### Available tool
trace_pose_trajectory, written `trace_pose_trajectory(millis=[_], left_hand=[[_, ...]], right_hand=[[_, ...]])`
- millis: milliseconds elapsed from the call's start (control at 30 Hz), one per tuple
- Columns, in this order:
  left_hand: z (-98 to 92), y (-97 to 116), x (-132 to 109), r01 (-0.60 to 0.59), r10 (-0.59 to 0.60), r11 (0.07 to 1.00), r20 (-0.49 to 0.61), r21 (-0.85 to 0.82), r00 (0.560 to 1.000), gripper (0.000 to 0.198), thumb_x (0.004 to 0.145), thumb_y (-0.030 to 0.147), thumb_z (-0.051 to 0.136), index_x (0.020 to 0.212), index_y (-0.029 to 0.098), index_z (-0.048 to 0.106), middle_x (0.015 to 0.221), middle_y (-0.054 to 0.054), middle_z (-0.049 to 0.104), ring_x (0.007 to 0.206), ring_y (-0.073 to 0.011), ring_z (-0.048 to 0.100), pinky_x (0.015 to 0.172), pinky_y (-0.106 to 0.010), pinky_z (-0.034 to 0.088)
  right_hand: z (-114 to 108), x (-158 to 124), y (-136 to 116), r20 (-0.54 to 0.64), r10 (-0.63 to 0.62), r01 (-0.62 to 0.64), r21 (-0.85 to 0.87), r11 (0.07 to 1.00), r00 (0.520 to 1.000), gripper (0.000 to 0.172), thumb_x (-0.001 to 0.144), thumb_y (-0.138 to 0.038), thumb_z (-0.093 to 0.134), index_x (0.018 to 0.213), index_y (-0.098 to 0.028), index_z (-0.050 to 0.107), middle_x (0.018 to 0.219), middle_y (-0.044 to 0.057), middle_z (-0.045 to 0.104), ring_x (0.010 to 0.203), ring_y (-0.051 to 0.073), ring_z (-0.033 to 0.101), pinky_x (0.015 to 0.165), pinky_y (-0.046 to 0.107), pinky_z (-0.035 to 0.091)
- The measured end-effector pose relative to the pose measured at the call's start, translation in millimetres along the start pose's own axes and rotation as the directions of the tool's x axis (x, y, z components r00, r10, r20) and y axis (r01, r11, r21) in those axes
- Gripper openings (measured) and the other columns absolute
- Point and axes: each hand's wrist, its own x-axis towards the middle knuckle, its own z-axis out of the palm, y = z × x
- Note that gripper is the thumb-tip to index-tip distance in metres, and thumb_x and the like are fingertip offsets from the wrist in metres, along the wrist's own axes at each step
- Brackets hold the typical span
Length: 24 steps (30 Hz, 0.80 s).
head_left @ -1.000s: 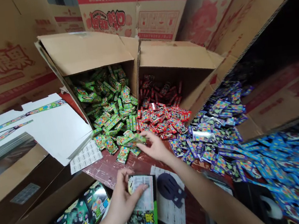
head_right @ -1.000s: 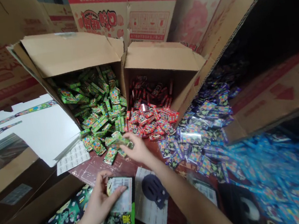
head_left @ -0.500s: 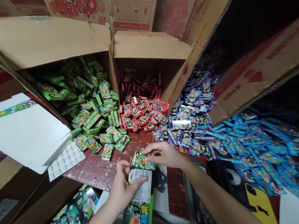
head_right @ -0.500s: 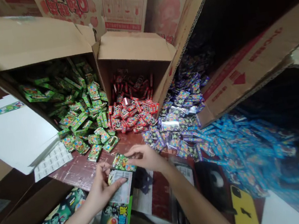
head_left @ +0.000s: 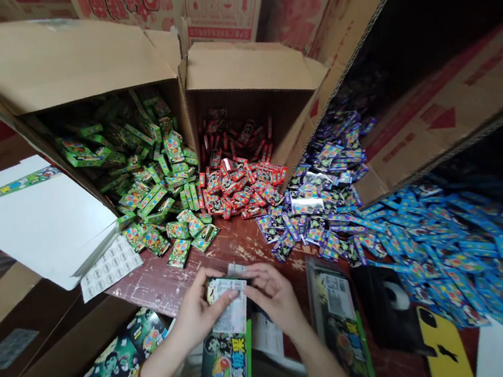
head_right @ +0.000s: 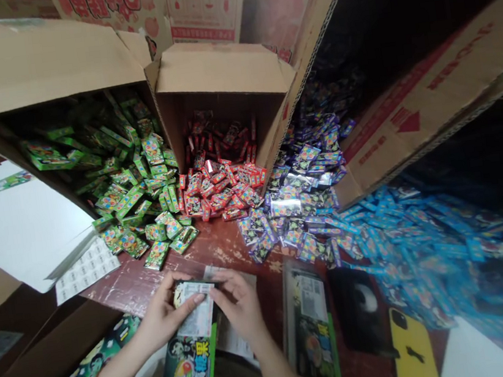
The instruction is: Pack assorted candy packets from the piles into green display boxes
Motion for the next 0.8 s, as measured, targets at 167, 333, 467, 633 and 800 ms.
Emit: trace_pose_trajectory(millis=[167, 333, 467, 633, 800], left_hand=[[15.3, -12, -13, -0.056, 0.041, 0.996, -0.201, -0.071, 0.979, 0.051, 0.085, 0.033, 0.062, 0.126, 0.027, 0.032, 0.098, -0.002, 0.06, 0.083, -0.0174, 0.062, 0.071, -0.028, 0.051], [15.9, -9, -19, -0.051, 0.05, 0.999, -0.243, 0.002, 0.969, 0.039, 0.085, 0.033, 0.061, 0.119, 0.025, 0.044, 0.106, -0.005, 0.061, 0.097, -0.0206, 0.061, 0.081, -0.03, 0.05], [7.4, -4, -16, -0.138, 0.16, 0.984, -0.221, 0.115, 0.962, 0.014, 0.086, 0.03, 0.059, 0.098, 0.023, 0.059, 0.098, -0.004, 0.06, 0.097, -0.0203, 0.059, 0.085, -0.031, 0.047], [1.7, -7, -15, -0.221, 0.194, 0.974, -0.323, -0.048, 0.926, 0.021, 0.08, 0.031, 0.068, 0.096, 0.024, 0.055, 0.089, -0.002, 0.063, 0.086, -0.0178, 0.062, 0.08, -0.029, 0.049], [-7.2, -1, -9, -0.005, -0.003, 0.999, -0.163, -0.047, 0.987, 0.022, 0.077, 0.037, 0.07, 0.087, 0.019, 0.066, 0.083, -0.004, 0.067, 0.081, -0.0187, 0.062, 0.073, -0.028, 0.048]], right_hand=[[16, -8, 17, -0.139, -0.117, 0.104, -0.093, 0.99, 0.983, 0.013, 0.082, -0.028, 0.066, 0.093, -0.02, 0.068, 0.096, 0.008, 0.071, 0.093, 0.021, 0.066, 0.085, 0.033, 0.051], [33, -5, 13, -0.183, -0.212, 0.19, -0.131, 0.973, 0.96, 0.006, 0.082, -0.024, 0.064, 0.081, -0.02, 0.068, 0.085, 0.006, 0.071, 0.083, 0.019, 0.066, 0.077, 0.03, 0.053], [47, -10, 14, -0.259, -0.205, 0.176, -0.131, 0.976, 0.944, 0.008, 0.082, -0.024, 0.063, 0.085, -0.019, 0.07, 0.086, 0.006, 0.072, 0.083, 0.019, 0.067, 0.078, 0.031, 0.054], [49, -15, 21, -0.232, -0.173, 0.15, -0.114, 0.982, 0.957, 0.013, 0.081, -0.024, 0.065, 0.092, -0.021, 0.071, 0.087, 0.005, 0.074, 0.081, 0.019, 0.068, 0.078, 0.031, 0.054], [36, -8, 18, -0.136, -0.039, 0.035, -0.034, 0.999, 0.99, 0.011, 0.075, -0.029, 0.073, 0.081, -0.02, 0.074, 0.085, 0.006, 0.075, 0.079, 0.02, 0.068, 0.076, 0.031, 0.053]])
